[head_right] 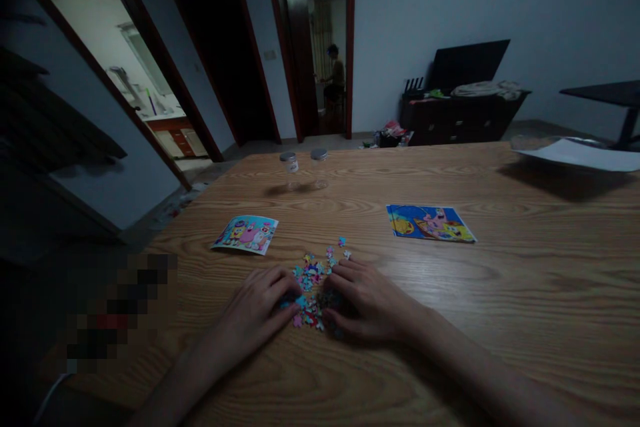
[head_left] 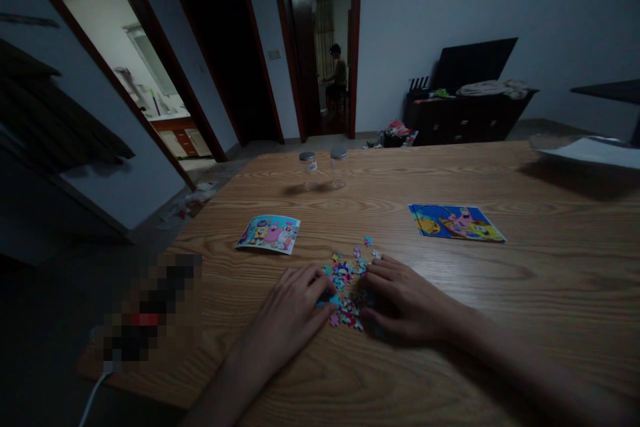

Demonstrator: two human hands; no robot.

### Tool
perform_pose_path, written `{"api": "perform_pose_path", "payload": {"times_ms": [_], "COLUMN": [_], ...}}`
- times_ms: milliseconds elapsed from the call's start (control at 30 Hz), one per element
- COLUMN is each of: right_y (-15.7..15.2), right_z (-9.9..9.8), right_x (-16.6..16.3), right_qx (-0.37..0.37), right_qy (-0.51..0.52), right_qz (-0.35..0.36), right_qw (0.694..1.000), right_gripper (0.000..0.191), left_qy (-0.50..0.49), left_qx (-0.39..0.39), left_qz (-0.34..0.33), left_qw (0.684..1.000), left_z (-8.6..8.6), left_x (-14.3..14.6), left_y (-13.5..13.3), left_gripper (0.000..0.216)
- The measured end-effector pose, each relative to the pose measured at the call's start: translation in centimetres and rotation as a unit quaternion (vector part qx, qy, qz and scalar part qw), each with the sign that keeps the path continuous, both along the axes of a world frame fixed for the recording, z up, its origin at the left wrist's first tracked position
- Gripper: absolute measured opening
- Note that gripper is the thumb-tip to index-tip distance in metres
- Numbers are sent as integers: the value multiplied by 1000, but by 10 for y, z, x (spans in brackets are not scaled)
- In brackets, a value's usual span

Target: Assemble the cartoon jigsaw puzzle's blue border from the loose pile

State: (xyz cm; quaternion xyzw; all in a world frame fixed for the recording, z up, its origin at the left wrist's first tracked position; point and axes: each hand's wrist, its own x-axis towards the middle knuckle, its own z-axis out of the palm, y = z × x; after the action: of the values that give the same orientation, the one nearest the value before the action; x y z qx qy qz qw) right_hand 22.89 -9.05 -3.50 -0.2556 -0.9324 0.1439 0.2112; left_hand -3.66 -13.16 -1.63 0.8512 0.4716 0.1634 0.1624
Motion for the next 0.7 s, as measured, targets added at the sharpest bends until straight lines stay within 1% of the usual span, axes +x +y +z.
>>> {"api": "perform_pose_path", "payload": {"times_ms": [67,200,333,467,533,633,700], "right_y": [4,21,35,38,38,38,39], "right_z": [-2,-7,-13,-19,-21,-23,-22], "right_x": [2,10,18,19,18,18,18], "right_qx": [17,65,59,64,60,57,61], "right_qy": [7,31,53,35,30,31,26], "right_qz": [-9,-55,-117,-142,-141,-140,-138], "right_qw": [1000,996,990,987,988,988,988], "right_gripper": [8,18,28,29,29,31,31], "left_qy": [3,-8,-34,-41,-51,-96,-141], "left_qx": [4,-2,-14,-29,-34,-51,-65], "left_qz": [6,-6,-10,-11,-15,-19,-19], "left_qw": [1000,1000,999,999,998,994,988], "left_z": [-2,-2,0,2,7,19,26], "left_x": [0,-1,0,1,1,0,0], "left_y": [0,1,2,2,2,7,18], "left_gripper": [17,18,21,15,11,2,6]}}
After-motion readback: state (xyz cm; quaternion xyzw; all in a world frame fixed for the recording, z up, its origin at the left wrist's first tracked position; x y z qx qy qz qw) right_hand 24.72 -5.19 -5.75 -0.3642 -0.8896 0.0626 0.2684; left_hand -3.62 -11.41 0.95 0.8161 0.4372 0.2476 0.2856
